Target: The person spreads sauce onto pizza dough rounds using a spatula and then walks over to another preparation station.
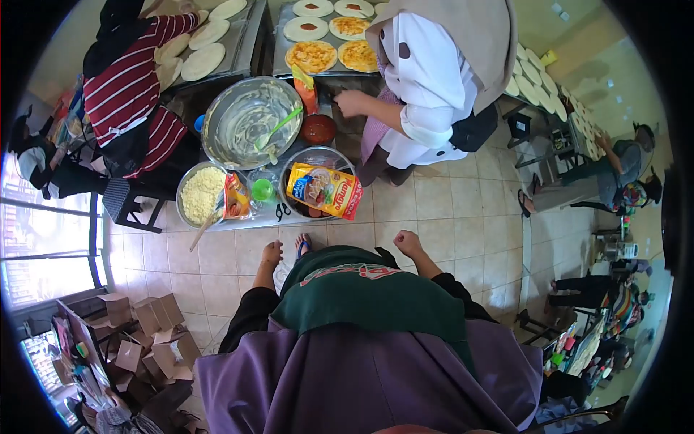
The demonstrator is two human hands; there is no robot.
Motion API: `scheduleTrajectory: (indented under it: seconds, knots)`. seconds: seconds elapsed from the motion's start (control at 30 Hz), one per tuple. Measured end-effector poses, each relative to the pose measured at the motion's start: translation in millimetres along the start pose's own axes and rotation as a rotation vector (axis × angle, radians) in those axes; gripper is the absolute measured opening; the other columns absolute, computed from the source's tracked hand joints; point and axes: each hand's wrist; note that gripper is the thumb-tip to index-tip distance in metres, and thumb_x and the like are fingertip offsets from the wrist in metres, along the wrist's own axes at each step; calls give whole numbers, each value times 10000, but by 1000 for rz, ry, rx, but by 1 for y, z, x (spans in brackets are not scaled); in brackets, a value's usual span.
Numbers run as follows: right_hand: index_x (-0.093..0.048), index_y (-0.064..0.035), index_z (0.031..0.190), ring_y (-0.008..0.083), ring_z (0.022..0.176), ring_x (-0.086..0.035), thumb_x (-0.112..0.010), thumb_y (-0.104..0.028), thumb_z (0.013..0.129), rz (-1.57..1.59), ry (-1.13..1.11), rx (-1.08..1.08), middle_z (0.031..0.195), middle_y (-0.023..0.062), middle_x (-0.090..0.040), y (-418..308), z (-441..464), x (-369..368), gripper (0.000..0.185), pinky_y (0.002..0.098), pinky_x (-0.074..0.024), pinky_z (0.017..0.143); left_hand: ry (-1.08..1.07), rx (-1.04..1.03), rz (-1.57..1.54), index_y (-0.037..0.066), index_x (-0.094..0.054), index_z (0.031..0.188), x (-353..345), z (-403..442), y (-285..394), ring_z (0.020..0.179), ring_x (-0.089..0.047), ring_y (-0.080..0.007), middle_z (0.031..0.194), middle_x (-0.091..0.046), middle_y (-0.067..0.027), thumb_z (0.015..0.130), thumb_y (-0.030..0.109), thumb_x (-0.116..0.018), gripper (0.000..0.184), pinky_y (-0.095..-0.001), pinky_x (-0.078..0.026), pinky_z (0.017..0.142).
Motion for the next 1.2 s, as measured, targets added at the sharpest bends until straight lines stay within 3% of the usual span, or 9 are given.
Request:
scheduleTrajectory:
  seconds: [0.27,0.33,0.8,0.87,0.9,1.2]
  knots:
    - [-619,-58,723,287,703,-626,-643,-212,686,-65,-8,19,713,124,-638,-3,9,4,159,369,-505,651,-54,-74,33,80,-579,1102,3,17,21,640,-577,-174,865,-602,-77,871,381,-473,394,-300,-443,489]
    - [-619,-60,724,285,707,-626,-644,-214,689,-72,-20,14,717,123,-639,-1,9,4,160,368,-505,654,-37,-64,1,-15,-594,1047,5,10,27,602,-568,-178,771,-601,-105,836,316,-539,396,-295,-491,520]
    - [-622,-69,744,288,722,-625,-640,-243,713,-52,-138,-51,738,123,-640,17,6,-3,178,369,-505,666,-36,-118,38,-36,-598,1010,4,16,30,582,-590,-206,753,-614,-127,824,309,-530,398,-307,-498,527]
    - [-627,-55,774,206,571,-615,-655,-251,735,-95,-71,80,675,88,-632,26,12,-7,202,320,-497,555,-31,-133,43,-38,-604,999,3,19,26,571,-590,-204,743,-618,-127,824,310,-530,397,-310,-489,520]
    - [-625,-49,785,195,544,-608,-650,-244,743,-92,-110,37,678,85,-630,26,15,-8,201,312,-494,536,-25,-137,39,-38,-606,996,3,21,22,565,-588,-201,738,-618,-126,824,311,-530,396,-312,-486,519]
    - [-618,-33,799,209,561,-609,-627,-247,761,-87,-149,41,687,102,-624,19,13,-6,218,324,-494,541,10,-105,19,-23,-603,1024,3,12,8,554,-590,-198,741,-627,-128,837,310,-516,391,-318,-494,519]
Point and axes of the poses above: each hand's wrist, its own z-axis towards the middle knuckle, its own x-axis out of the back of the hand, y = z × x
